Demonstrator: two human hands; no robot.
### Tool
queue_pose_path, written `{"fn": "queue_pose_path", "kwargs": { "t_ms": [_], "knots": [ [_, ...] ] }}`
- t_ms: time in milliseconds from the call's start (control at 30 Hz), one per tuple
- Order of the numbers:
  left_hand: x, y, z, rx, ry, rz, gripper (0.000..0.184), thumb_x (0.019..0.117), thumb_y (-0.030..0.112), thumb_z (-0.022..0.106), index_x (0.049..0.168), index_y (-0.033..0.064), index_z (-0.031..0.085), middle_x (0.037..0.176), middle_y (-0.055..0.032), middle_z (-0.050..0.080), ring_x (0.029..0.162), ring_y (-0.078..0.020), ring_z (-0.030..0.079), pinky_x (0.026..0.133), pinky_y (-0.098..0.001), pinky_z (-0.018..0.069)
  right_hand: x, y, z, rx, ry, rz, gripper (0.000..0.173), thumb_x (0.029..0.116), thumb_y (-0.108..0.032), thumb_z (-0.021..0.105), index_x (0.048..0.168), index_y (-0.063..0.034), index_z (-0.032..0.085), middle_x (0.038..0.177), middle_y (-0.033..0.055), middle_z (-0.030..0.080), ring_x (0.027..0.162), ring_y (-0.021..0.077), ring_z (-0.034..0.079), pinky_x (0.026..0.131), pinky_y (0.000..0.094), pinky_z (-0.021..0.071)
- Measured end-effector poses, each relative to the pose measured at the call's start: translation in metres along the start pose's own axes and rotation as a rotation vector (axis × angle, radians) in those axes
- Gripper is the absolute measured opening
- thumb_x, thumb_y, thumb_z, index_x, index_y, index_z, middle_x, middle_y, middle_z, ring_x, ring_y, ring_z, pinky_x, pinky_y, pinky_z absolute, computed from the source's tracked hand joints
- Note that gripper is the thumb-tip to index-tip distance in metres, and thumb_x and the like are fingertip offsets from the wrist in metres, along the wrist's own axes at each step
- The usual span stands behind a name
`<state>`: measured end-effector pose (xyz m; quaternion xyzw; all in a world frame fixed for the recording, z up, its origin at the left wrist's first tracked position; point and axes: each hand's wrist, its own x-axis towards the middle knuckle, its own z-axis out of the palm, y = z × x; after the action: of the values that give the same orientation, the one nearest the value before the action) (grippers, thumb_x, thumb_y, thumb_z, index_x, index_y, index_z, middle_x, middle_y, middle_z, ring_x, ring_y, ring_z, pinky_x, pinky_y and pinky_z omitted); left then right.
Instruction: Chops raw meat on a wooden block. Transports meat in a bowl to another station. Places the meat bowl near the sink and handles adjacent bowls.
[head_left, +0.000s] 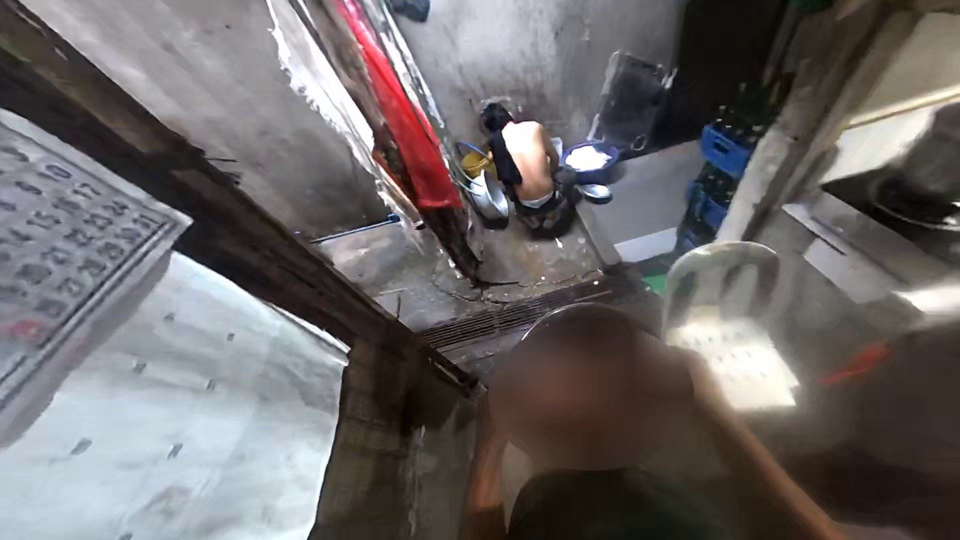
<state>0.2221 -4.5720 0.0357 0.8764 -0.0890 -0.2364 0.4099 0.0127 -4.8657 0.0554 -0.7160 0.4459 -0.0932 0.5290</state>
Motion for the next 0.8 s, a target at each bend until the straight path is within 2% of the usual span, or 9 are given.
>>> {"fn": "queue_pose_path", "kwargs": {
  "t_ms": [100, 167, 300, 367, 433, 600, 800],
  "knots": [
    [0.072, 0.024, -0.013, -0.035, 0.054, -0.065, 0.027, 0.0916, 0.021, 0.071, 0.109, 0.0016, 0.068, 0.09, -0.0152, 0.068, 0.073, -0.0253, 0.065, 0.065, -0.0464, 0.057, 0.093, -0.053, 0.027, -0.019, -0.083, -0.047, 0.022, 0.0921, -0.023, 0.069, 0.107, -0.0079, 0.073, 0.086, 0.0101, 0.07, 0.068, 0.0212, 0.064, 0.061, 0.0465, 0.0544],
    [0.126, 0.035, -0.025, -0.071, 0.09, -0.106, 0.028, 0.092, 0.022, 0.07, 0.111, 0.0015, 0.068, 0.091, -0.0153, 0.068, 0.073, -0.025, 0.065, 0.066, -0.046, 0.0569, 0.152, -0.092, 0.053, -0.027, -0.134, -0.064, 0.022, 0.092, -0.02, 0.07, 0.109, -0.0055, 0.073, 0.088, 0.0111, 0.071, 0.071, 0.0215, 0.065, 0.064, 0.0461, 0.0558],
    [0.25, 0.04, -0.056, -0.133, 0.118, -0.159, 0.023, 0.0906, 0.024, 0.072, 0.102, 0.0042, 0.068, 0.084, -0.0109, 0.067, 0.069, -0.0219, 0.064, 0.063, -0.0445, 0.0558, 0.272, -0.165, 0.118, -0.155, -0.214, -0.088, 0.022, 0.0865, -0.017, 0.071, 0.103, -0.0021, 0.069, 0.087, 0.0134, 0.068, 0.074, 0.0245, 0.064, 0.067, 0.0493, 0.0554],
    [0.308, 0.048, -0.08, -0.182, 0.137, -0.158, 0.018, 0.0869, 0.02, 0.072, 0.095, 0.0043, 0.068, 0.079, -0.0091, 0.066, 0.066, -0.0205, 0.063, 0.061, -0.0432, 0.0546, 0.324, -0.207, 0.156, -0.237, -0.199, -0.089, 0.016, 0.0851, -0.015, 0.072, 0.096, -0.0033, 0.069, 0.083, 0.0116, 0.067, 0.072, 0.0232, 0.063, 0.067, 0.0489, 0.0539],
    [0.363, 0.06, -0.111, -0.244, 0.164, -0.148, 0.015, 0.086, 0.016, 0.072, 0.091, 0.0038, 0.066, 0.077, -0.0079, 0.064, 0.066, -0.0197, 0.063, 0.062, -0.0424, 0.0547, 0.37, -0.256, 0.193, -0.265, -0.202, -0.112, 0.014, 0.0851, -0.015, 0.072, 0.093, -0.0039, 0.069, 0.081, 0.0111, 0.066, 0.071, 0.0231, 0.063, 0.066, 0.0495, 0.0531],
    [0.486, 0.076, -0.187, -0.271, 0.297, -0.207, 0.013, 0.0832, 0.017, 0.072, 0.085, 0.007, 0.064, 0.072, -0.0052, 0.061, 0.063, -0.0182, 0.06, 0.059, -0.0412, 0.0515, 0.472, -0.364, 0.286, -0.239, -0.272, -0.147, 0.013, 0.083, -0.014, 0.073, 0.094, -0.0069, 0.072, 0.081, 0.0083, 0.069, 0.073, 0.0209, 0.066, 0.068, 0.0482, 0.0553],
    [0.624, 0.063, -0.268, -0.324, 0.488, -0.292, 0.013, 0.0812, 0.014, 0.074, 0.08, 0.0084, 0.062, 0.068, -0.0044, 0.061, 0.06, -0.018, 0.059, 0.056, -0.0409, 0.0508, 0.618, -0.475, 0.437, -0.271, -0.475, -0.27, 0.015, 0.0834, -0.016, 0.071, 0.096, -0.0076, 0.072, 0.082, 0.0079, 0.069, 0.071, 0.0205, 0.065, 0.065, 0.0467, 0.0541]
  ]
}}
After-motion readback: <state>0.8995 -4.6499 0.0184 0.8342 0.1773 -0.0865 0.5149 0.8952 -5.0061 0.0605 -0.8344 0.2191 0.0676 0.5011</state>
